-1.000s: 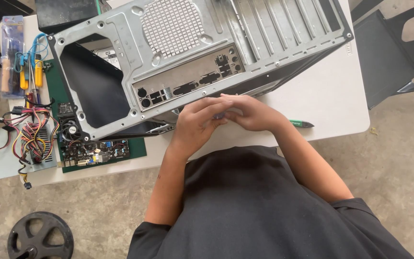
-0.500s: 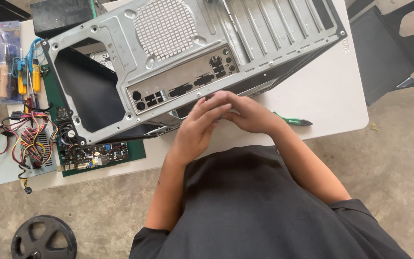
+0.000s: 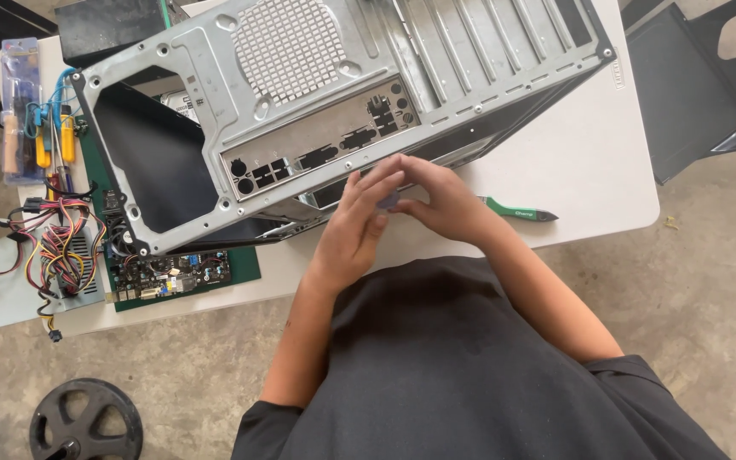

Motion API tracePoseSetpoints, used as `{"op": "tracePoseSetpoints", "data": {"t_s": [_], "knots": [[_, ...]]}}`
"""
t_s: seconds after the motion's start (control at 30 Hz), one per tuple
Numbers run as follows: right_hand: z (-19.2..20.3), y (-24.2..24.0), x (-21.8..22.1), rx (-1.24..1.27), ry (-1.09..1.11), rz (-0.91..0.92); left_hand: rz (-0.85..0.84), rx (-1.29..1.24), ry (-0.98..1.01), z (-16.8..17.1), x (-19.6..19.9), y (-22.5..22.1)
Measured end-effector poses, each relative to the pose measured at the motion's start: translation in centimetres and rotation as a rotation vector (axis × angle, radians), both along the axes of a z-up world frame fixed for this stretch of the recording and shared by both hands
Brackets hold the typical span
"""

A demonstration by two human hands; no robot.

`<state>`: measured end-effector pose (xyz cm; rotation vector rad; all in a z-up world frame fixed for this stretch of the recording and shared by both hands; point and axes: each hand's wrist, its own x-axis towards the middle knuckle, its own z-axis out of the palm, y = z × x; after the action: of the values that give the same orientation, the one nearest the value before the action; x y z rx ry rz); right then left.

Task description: Removing screws from a computer case using a screwdriver to disassemble it.

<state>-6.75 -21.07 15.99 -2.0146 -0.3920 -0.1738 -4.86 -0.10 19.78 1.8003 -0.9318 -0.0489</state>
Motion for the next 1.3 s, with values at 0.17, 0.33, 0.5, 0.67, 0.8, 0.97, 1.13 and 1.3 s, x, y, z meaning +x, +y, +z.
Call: {"op": "tracePoseSetpoints", "data": {"t_s": [0.17,0.33,0.5,0.67,0.8,0.97,1.13,1.3], "knots": [[4.9,0.9,-1.0,0.17,0.126,0.108,0.159,-0.068,-0.034,-0.2,1.2,0.7],[2.4,1.2,-1.0,0.08,0.075,0.132,0.262,-0.006,-0.035,-2.8,0.6,-0.4],[0.1,-0.1,-0.7,0.062,0.021,0.065,0.228,-0.053,-0.09,0.3,0.2,-1.1],[3.6,-0.4,-1.8,0.104,0.131,0.231,0.153,-0.013,-0.12,1.1,1.7,0.9],[4.4,2.9,-2.4,0.091,0.089,0.315,0.111,0.162,-0.389,1.6,0.3,-0.1],[-0.6,4.4,-3.3,0.224,0.017,0.183,0.421,-0.207,-0.097,-1.7,-3.0,-1.7],[-2.9,1.9,-2.5,0.138,-0.023,0.194,0.401,-0.143,-0.216,-1.2,-2.5,-2.0],[-2.4,0.3,-1.3,0.01,-0.125,0.118,0.28,-0.074,-0.325,0.2,-1.6,-1.2]]}}
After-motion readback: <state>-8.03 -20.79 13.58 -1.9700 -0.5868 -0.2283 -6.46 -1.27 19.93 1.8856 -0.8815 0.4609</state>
